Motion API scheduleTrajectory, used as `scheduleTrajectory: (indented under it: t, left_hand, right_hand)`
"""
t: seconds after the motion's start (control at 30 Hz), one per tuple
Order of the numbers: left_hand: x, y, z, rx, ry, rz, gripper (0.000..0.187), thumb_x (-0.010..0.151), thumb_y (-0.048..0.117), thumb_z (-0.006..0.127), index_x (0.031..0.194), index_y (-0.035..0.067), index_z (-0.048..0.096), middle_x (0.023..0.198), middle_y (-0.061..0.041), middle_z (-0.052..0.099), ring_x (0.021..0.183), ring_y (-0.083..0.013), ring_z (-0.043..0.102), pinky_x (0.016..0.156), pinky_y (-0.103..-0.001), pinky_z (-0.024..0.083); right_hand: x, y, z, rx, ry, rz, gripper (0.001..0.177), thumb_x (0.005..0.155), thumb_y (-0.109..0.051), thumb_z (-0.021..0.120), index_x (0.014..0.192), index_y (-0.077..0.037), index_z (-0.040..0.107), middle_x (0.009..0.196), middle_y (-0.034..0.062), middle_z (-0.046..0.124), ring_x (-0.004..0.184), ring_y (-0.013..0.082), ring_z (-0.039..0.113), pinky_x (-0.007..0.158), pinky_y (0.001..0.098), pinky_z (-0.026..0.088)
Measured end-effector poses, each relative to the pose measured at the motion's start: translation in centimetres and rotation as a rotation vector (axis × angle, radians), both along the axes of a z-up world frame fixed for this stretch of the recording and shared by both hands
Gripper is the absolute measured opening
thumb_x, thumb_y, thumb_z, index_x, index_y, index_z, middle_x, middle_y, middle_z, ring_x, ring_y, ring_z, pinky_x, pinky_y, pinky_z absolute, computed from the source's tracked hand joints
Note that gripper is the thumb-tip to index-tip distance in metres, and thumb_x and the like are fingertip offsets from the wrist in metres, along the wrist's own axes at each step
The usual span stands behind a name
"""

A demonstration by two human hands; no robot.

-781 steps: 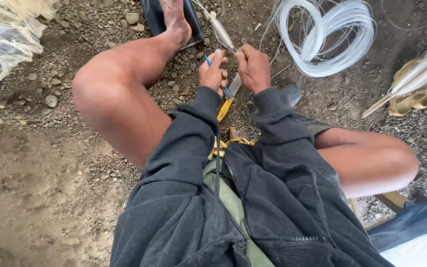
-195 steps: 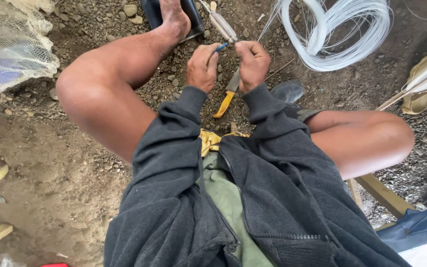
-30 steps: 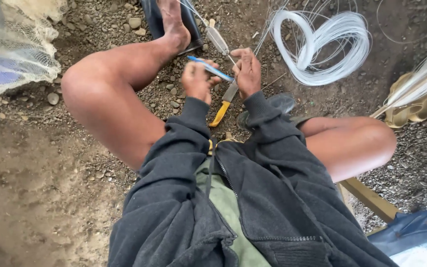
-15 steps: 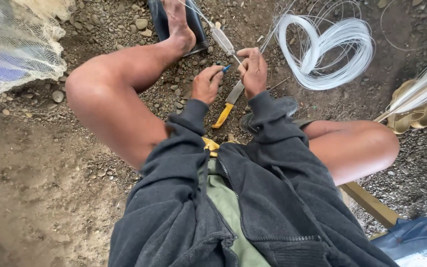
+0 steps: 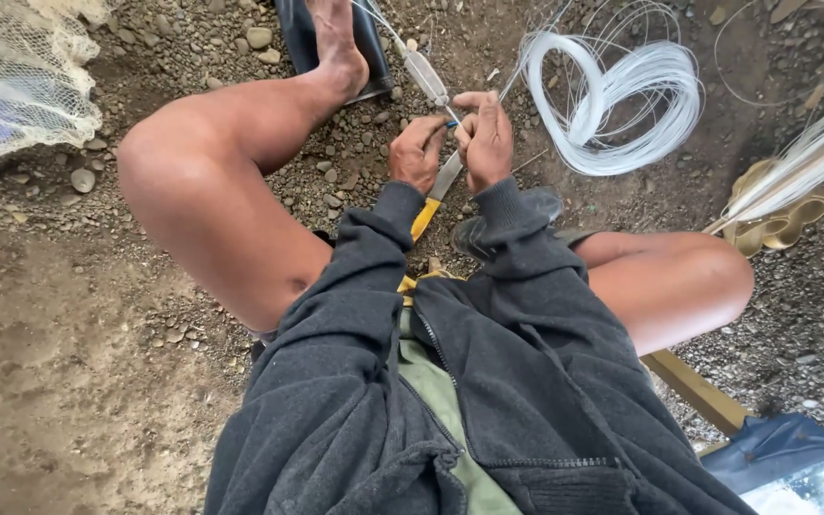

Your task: A person sitting on a dirt floor is repairing a fishing net by weaving fishing line through it using a shuttle.

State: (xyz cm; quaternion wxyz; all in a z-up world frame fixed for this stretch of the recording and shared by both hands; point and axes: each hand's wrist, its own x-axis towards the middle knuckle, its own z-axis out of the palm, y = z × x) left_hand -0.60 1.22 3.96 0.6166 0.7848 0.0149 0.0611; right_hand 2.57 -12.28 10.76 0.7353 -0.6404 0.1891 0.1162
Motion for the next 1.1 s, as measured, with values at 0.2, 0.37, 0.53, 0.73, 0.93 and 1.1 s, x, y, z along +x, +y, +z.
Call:
scheduleTrajectory:
  t: [0.2, 0.37, 0.53, 0.73, 0.93, 1.1]
  left_hand:
    - [0.7, -0.8, 2.3, -0.302, 0.173, 0.002, 0.026, 0.106, 0.008, 0.065, 0.129, 0.011, 0.054, 0.116, -0.011, 0.074, 0.104, -0.0248, 0.078, 0.092, -0.041, 0.069]
    - [1.5, -1.9, 1.4, -0.589, 0.158, -0.094, 0.045, 0.101, 0.007, 0.072, 0.144, 0.016, 0.063, 0.127, -0.016, 0.069, 0.103, -0.0253, 0.075, 0.087, -0.041, 0.073]
    - [1.2, -2.0, 3.2, -0.46, 0.314, 0.053, 0.028, 0.106, 0.01, 0.083, 0.134, 0.011, 0.084, 0.12, -0.008, 0.081, 0.091, -0.015, 0.077, 0.074, -0.028, 0.071]
    - [-0.8, 3.7, 8.4, -0.972, 0.281, 0.409, 0.016, 0.112, 0.02, 0.079, 0.127, 0.014, 0.08, 0.152, -0.018, 0.067, 0.112, -0.029, 0.075, 0.083, -0.04, 0.078]
    - [-2.0, 2.8, 1.9, -0.085, 0.233, 0.308, 0.019, 0.121, 0.027, 0.063, 0.131, 0.029, 0.078, 0.143, -0.007, 0.078, 0.113, -0.0177, 0.078, 0.087, -0.034, 0.079]
    - [-0.9, -0.7, -0.9, 0.068, 0.22, 0.032, 0.028, 0.109, 0.005, 0.074, 0.133, 0.011, 0.061, 0.122, -0.012, 0.085, 0.107, -0.0338, 0.087, 0.093, -0.051, 0.07]
  right_hand:
    - [0.3, 0.1, 0.7, 0.042, 0.085, -0.042, 0.059, 0.125, -0.052, 0.036, 0.132, -0.007, 0.073, 0.073, -0.0089, 0.049, 0.056, 0.004, 0.041, 0.048, 0.0246, 0.034]
    - [0.2, -0.1, -0.8, 0.013, 0.012, -0.026, 0.055, 0.125, -0.048, 0.038, 0.132, -0.006, 0.074, 0.111, 0.0058, 0.071, 0.088, 0.0131, 0.063, 0.076, 0.0315, 0.06]
    - [0.1, 0.2, -0.6, -0.033, -0.06, 0.052, 0.054, 0.127, -0.045, 0.036, 0.133, -0.007, 0.073, 0.105, 0.0014, 0.07, 0.078, 0.0068, 0.055, 0.065, 0.0236, 0.051]
    - [-0.3, 0.1, -0.6, -0.093, -0.064, 0.038, 0.058, 0.125, -0.056, 0.034, 0.137, -0.012, 0.071, 0.076, -0.0113, 0.04, 0.06, 0.0048, 0.037, 0.051, 0.0267, 0.031]
    - [-0.7, 0.1, -0.7, -0.023, 0.036, -0.015, 0.061, 0.125, -0.055, 0.034, 0.139, -0.011, 0.073, 0.072, -0.0111, 0.047, 0.055, 0.0039, 0.038, 0.046, 0.0256, 0.032]
    - [0.0, 0.8, 1.8, 0.049, 0.118, -0.025, 0.066, 0.123, -0.059, 0.033, 0.142, -0.009, 0.072, 0.068, -0.0109, 0.045, 0.052, 0.0032, 0.035, 0.044, 0.0246, 0.028]
